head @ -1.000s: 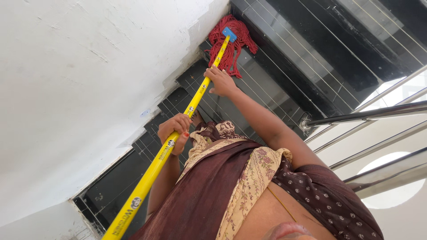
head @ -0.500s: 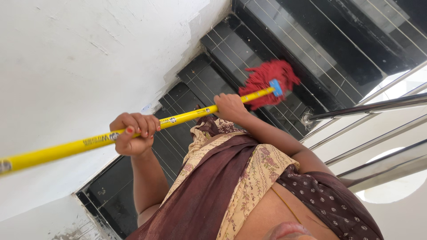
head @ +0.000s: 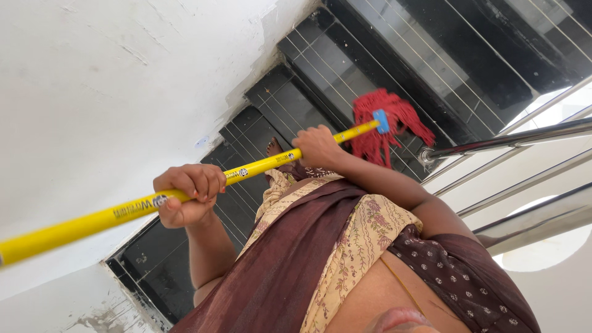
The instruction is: The person mops the steps of a staircase using a mop.
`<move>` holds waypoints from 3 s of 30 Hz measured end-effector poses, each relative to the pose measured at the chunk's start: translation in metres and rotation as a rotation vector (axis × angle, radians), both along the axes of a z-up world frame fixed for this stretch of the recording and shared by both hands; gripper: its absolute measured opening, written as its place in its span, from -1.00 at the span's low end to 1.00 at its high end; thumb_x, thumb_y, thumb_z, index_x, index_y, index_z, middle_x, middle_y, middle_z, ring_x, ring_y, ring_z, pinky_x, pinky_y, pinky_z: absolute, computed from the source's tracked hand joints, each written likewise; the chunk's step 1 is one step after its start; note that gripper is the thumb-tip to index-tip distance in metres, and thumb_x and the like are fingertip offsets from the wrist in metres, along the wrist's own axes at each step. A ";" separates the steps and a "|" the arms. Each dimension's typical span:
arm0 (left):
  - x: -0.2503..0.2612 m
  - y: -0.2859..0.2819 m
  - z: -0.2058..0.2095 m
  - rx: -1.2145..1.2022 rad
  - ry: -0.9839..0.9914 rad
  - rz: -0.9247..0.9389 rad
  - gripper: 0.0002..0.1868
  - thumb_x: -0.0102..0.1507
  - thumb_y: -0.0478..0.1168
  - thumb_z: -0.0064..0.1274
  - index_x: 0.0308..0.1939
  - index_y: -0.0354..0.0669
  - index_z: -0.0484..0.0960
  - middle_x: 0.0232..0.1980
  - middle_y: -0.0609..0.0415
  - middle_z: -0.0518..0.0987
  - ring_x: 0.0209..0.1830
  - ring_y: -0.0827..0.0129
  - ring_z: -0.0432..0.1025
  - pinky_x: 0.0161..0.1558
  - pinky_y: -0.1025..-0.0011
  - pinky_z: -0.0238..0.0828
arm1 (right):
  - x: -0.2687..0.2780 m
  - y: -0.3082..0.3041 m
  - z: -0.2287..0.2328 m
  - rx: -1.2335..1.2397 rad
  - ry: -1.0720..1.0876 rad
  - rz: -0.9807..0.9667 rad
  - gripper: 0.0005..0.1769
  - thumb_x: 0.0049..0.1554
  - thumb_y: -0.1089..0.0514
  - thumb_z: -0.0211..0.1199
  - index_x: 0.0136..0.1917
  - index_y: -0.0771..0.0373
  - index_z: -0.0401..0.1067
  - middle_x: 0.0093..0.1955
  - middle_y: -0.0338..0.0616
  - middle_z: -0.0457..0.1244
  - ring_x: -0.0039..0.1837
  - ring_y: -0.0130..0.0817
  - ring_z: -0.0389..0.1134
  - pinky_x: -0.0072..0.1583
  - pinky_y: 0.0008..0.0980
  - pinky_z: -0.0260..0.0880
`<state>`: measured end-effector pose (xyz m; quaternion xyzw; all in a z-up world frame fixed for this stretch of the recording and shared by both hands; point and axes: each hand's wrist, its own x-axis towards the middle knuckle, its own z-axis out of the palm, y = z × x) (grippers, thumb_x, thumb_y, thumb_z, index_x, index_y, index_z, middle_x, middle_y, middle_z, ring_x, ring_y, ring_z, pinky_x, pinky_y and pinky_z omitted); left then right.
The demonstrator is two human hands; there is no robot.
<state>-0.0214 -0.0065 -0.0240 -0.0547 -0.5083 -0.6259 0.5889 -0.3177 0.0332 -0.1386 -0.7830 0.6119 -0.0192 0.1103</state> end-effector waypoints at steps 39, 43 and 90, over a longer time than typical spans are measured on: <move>-0.019 -0.028 -0.043 0.403 0.012 -0.012 -0.66 0.35 -0.08 -0.06 -0.49 -0.09 0.32 -0.65 0.09 0.27 -0.76 0.41 0.17 -0.50 0.28 0.33 | -0.013 0.017 -0.007 0.282 0.034 -0.074 -0.72 -0.12 0.00 0.33 -0.09 -0.04 0.61 -0.09 -0.18 0.34 0.04 -0.11 0.42 0.02 -0.07 0.35; -0.013 -0.016 -0.013 0.114 0.009 -0.005 -0.62 0.33 -0.05 -0.03 -0.54 -0.07 0.31 -0.71 0.14 0.25 -0.82 0.46 0.17 -0.63 0.32 0.35 | -0.004 0.013 0.008 0.211 0.033 -0.007 -0.71 -0.11 0.03 0.33 -0.06 -0.08 0.59 -0.07 -0.21 0.29 0.08 -0.20 0.36 0.06 -0.10 0.25; -0.048 0.032 0.040 -0.382 -0.253 -0.062 -0.58 0.29 -0.07 0.09 -0.57 -0.08 0.28 -0.63 0.16 0.27 -0.68 0.38 0.24 -0.51 0.32 0.28 | -0.023 -0.036 -0.001 -0.156 -0.048 -0.081 -0.78 -0.14 0.08 0.43 -0.21 0.07 0.47 -0.14 -0.20 0.31 -0.01 -0.09 0.40 -0.15 -0.05 0.38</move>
